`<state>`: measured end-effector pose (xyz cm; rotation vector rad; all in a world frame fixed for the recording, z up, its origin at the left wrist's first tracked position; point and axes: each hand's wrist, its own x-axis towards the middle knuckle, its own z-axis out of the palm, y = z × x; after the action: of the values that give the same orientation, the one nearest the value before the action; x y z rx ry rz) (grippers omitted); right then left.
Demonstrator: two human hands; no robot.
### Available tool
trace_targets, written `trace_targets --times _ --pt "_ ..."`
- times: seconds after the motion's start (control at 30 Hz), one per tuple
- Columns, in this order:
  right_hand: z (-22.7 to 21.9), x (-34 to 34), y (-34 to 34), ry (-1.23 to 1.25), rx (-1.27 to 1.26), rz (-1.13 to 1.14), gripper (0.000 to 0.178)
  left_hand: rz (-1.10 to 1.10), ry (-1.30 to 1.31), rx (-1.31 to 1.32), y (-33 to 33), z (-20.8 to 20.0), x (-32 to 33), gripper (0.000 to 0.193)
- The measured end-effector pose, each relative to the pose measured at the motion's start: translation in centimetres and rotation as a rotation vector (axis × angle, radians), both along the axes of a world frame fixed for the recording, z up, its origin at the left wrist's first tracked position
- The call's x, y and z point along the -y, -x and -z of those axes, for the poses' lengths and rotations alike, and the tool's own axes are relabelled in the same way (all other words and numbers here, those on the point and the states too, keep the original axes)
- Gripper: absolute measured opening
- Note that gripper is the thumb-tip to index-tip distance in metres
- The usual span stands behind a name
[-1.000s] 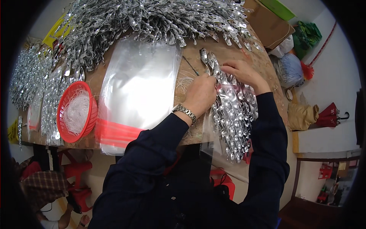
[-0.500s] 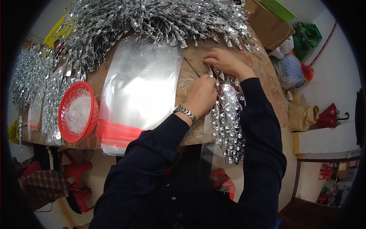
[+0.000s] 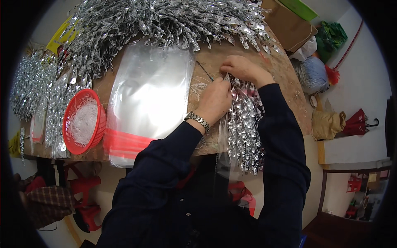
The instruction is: Packaging silver tinsel and decorative items into clear plastic bags.
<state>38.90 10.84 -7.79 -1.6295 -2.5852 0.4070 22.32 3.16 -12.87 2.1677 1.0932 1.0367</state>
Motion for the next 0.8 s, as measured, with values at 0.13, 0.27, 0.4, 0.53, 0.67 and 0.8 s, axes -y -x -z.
trace_targets --times 0.13,0.27,0.4,0.53,0.67,0.8 --pt "-0.9 2.9 -0.6 0.080 -0.210 0.034 0.029 0.002 -0.001 0.044 0.1 -0.3 -0.1 0.009" --pt "-2.7 4.0 -1.0 0.346 -0.412 0.259 0.029 0.010 0.005 0.028 0.2 -0.3 0.0 0.009" --pt "0.3 3.1 -3.1 -0.116 -0.382 0.093 0.029 0.028 0.022 0.034 -0.3 -0.4 0.2 0.008" --pt "-1.0 4.7 -0.2 -0.042 -0.106 0.137 0.028 0.020 0.017 0.026 0.3 -0.2 -0.1 0.008" --pt "-1.8 6.3 0.2 0.014 -0.073 0.139 0.028 0.029 0.018 0.058 0.4 -0.1 -0.1 0.009" --pt "-2.5 6.0 -3.8 -0.078 -0.261 0.258 0.028 0.033 0.043 0.017 0.4 -0.4 -0.1 0.009"
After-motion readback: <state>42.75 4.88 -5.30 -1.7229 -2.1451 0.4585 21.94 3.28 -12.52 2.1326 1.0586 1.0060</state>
